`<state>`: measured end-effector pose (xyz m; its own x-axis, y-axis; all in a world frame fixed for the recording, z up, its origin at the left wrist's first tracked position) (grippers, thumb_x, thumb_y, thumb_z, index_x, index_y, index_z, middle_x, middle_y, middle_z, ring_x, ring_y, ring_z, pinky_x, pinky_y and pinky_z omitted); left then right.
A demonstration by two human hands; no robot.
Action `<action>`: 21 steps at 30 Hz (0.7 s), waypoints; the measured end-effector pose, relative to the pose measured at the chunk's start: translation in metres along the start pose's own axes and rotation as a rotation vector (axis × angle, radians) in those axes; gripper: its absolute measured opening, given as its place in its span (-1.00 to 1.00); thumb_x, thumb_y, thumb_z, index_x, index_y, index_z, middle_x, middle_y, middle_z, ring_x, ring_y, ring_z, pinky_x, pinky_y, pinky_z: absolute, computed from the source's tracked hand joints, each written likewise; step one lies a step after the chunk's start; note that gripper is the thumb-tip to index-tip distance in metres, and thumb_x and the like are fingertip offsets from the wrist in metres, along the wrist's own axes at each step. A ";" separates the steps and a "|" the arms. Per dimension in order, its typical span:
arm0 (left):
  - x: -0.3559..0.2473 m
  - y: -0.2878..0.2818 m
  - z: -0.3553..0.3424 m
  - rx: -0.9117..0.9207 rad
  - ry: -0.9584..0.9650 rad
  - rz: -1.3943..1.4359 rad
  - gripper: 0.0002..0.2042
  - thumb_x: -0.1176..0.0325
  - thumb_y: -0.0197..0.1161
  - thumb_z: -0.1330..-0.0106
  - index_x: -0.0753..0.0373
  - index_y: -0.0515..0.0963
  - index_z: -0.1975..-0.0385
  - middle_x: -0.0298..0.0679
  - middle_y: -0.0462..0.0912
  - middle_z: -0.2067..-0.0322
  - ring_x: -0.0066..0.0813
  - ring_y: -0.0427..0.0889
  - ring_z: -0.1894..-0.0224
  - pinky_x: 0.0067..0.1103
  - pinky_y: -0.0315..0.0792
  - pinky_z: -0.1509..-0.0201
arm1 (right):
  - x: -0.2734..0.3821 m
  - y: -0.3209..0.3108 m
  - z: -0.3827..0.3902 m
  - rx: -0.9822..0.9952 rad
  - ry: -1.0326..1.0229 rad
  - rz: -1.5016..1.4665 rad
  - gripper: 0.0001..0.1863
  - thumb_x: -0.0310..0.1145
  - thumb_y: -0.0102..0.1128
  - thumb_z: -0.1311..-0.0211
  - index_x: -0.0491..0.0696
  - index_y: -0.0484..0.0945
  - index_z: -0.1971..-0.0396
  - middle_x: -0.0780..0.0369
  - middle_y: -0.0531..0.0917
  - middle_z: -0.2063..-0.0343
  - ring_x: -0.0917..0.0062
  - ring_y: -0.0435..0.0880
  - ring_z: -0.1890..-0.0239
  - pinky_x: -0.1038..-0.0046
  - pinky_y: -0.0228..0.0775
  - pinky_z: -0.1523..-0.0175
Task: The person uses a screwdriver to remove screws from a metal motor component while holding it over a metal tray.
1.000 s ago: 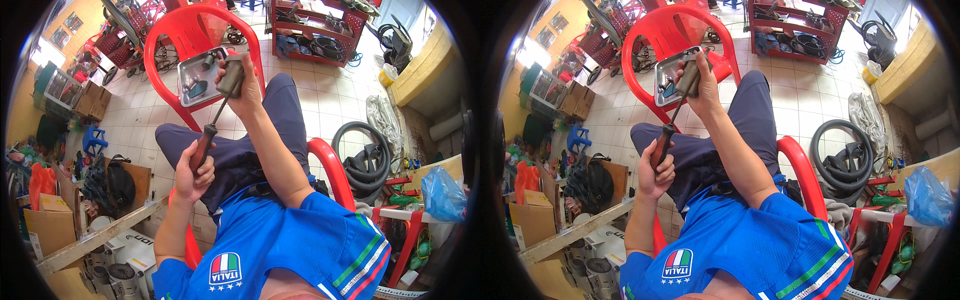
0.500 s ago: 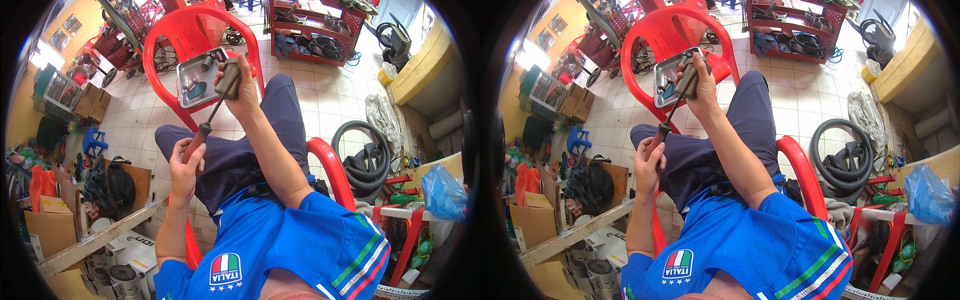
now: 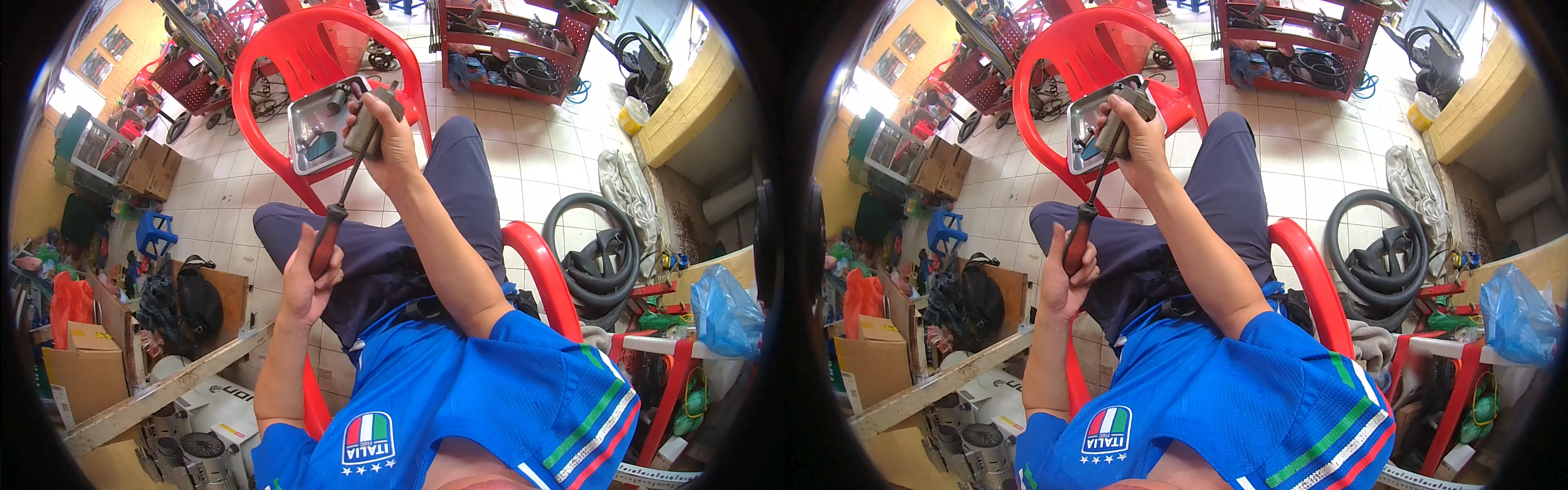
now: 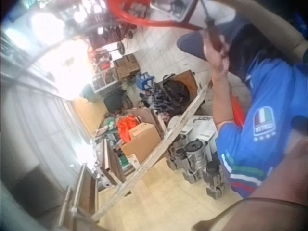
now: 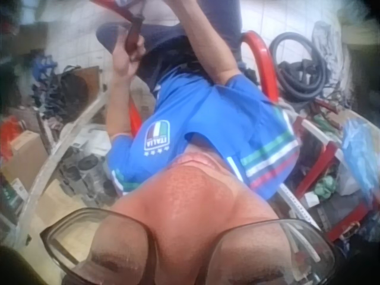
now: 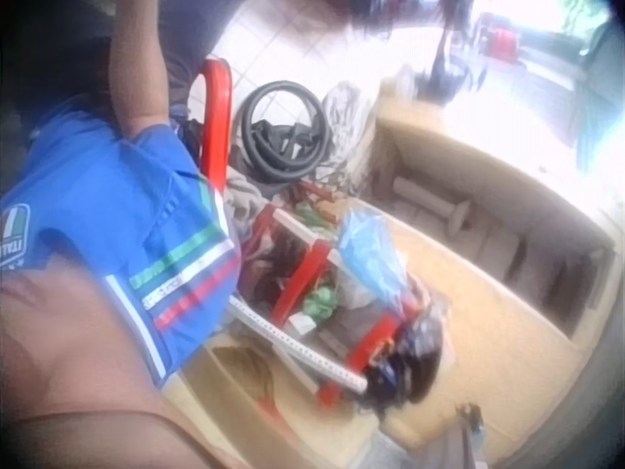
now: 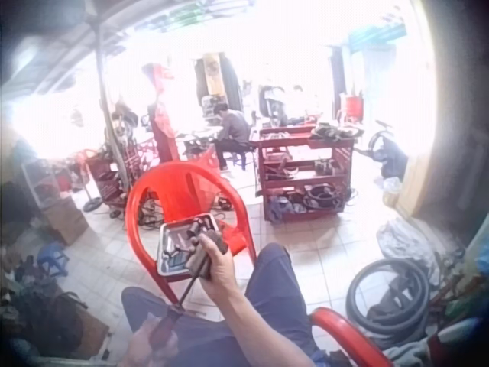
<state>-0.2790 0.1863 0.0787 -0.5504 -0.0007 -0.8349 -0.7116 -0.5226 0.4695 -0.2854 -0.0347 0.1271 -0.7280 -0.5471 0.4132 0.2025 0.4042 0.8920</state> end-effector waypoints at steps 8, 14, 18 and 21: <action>-0.017 -0.021 -0.003 -0.146 0.166 -0.272 -0.72 0.36 0.34 -0.35 0.29 0.44 0.07 -0.38 0.50 0.46 -0.73 0.38 0.61 -0.72 0.22 0.51 | 0.001 -0.004 -0.002 -0.013 -0.013 0.057 -0.54 -0.18 0.41 -0.23 -0.08 0.45 0.00 0.23 0.62 0.28 0.54 0.65 0.32 0.41 0.60 0.19; -0.023 -0.023 -0.001 -0.243 0.227 -0.277 -0.68 0.14 0.25 -0.44 0.29 0.51 0.05 -0.31 0.61 0.40 -0.65 0.60 0.49 -0.74 0.31 0.50 | 0.007 -0.007 -0.003 -0.005 -0.043 0.076 -0.50 -0.09 0.42 -0.24 -0.07 0.46 0.00 0.23 0.62 0.27 0.56 0.64 0.32 0.41 0.60 0.21; -0.016 -0.023 0.000 -0.236 0.133 -0.097 -0.55 -0.06 0.06 -0.51 0.25 0.52 -0.01 -0.34 0.54 0.48 -0.66 0.51 0.56 -0.74 0.30 0.52 | 0.005 -0.002 -0.002 0.019 -0.035 0.094 -0.51 -0.10 0.42 -0.23 -0.07 0.47 0.00 0.24 0.62 0.26 0.56 0.65 0.32 0.41 0.60 0.21; -0.011 -0.024 -0.002 -0.201 0.089 0.002 -0.56 -0.07 0.02 -0.52 0.23 0.50 0.00 -0.36 0.49 0.52 -0.67 0.41 0.62 -0.74 0.27 0.54 | 0.004 0.000 0.000 0.014 -0.030 0.095 -0.52 -0.14 0.42 -0.23 -0.07 0.47 -0.01 0.24 0.62 0.26 0.57 0.65 0.31 0.41 0.60 0.21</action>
<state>-0.2547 0.1968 0.0756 -0.5045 -0.0722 -0.8604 -0.6044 -0.6821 0.4116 -0.2881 -0.0369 0.1288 -0.7255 -0.4837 0.4895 0.2623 0.4633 0.8465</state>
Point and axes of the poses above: each hand's wrist, its own z-axis away from the middle knuckle, its own y-axis out of the palm, x = y × z, the point moved 10 cm from there along -z, towards the middle knuckle
